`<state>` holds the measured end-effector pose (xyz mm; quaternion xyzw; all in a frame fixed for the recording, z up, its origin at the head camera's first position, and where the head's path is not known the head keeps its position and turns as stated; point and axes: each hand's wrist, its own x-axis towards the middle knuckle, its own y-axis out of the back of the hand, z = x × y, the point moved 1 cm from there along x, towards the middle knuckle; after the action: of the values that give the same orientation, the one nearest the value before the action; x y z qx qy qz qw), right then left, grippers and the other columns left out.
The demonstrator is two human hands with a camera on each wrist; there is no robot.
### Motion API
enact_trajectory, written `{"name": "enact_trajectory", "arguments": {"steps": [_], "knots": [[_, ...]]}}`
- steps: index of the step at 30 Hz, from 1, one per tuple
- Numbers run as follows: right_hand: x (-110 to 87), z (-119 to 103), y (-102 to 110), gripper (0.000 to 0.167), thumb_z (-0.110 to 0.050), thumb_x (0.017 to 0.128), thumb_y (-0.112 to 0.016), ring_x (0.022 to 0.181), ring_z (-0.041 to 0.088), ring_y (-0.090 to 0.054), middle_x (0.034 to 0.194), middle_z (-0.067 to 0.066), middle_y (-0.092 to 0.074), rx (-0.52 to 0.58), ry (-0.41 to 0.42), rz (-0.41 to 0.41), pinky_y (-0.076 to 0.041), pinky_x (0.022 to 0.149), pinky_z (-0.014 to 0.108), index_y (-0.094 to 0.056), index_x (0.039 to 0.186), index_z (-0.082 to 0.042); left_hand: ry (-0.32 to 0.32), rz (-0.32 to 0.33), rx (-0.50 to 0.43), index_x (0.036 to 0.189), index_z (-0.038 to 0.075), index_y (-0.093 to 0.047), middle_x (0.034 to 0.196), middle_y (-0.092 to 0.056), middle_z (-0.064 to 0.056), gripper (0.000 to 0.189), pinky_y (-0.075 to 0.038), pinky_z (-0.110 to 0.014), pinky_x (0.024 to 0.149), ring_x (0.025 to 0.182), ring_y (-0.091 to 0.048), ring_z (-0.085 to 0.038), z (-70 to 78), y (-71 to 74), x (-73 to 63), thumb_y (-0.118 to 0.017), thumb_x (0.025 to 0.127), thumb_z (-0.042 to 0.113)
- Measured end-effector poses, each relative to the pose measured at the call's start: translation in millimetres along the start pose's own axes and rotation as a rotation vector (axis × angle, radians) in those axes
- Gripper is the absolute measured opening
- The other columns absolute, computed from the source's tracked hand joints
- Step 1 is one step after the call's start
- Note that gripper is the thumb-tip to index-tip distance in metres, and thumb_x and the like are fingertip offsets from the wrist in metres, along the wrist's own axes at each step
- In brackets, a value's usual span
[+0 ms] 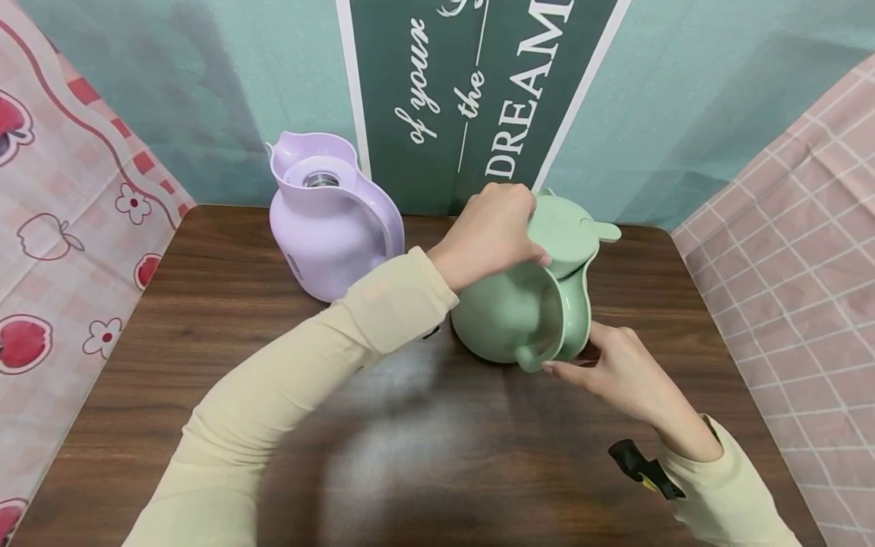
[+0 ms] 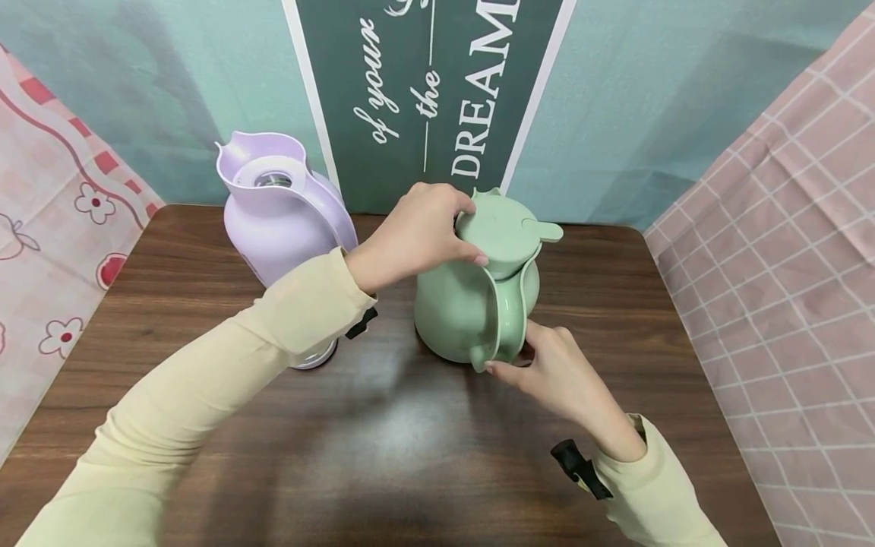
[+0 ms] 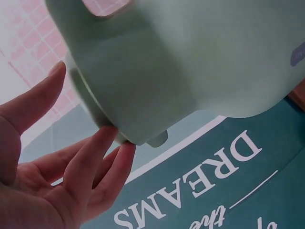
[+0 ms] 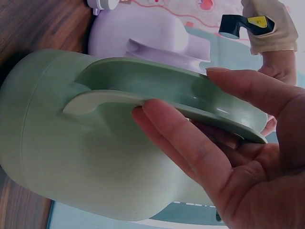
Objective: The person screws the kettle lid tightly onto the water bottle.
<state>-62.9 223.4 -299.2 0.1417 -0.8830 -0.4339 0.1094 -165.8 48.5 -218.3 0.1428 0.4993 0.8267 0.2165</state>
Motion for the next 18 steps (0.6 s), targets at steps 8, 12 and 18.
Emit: {"name": "enact_trajectory", "arguments": {"steps": [8,12,18], "knots": [[-0.3,-0.8,0.8,0.019,-0.014,0.073,-0.076,0.064,0.003,-0.059,0.073,-0.008,-0.065,0.004,-0.003,0.000,-0.047,0.054,0.024,-0.065,0.088,-0.010,-0.026,0.019,0.069,0.077,0.010,-0.060,0.076,-0.054,-0.001,0.034,-0.043,-0.027,0.065,0.073,-0.053,-0.015,0.5,-3.6,1.9,-0.077,0.071,0.038],[-0.6,-0.8,0.9,0.019,-0.013,0.073,-0.076,0.064,0.003,-0.060,0.073,-0.008,-0.066,0.009,0.003,0.000,-0.047,0.054,0.024,-0.066,0.088,-0.010,-0.018,0.016,0.023,0.075,0.009,-0.059,0.073,-0.053,-0.001,0.033,-0.042,-0.027,0.064,0.072,-0.052,-0.015,-1.5,-2.9,3.0,-0.078,0.071,0.035],[-0.6,-0.3,0.5,0.019,-0.013,0.073,-0.076,0.065,0.003,-0.060,0.074,-0.008,-0.066,0.008,-0.002,-0.003,-0.047,0.055,0.024,-0.066,0.089,-0.010,-0.028,-0.013,-0.011,0.067,0.011,-0.051,0.066,-0.045,0.001,0.034,-0.038,-0.024,0.062,0.071,-0.048,-0.014,-6.0,-0.9,7.8,-0.077,0.072,0.032]]}}
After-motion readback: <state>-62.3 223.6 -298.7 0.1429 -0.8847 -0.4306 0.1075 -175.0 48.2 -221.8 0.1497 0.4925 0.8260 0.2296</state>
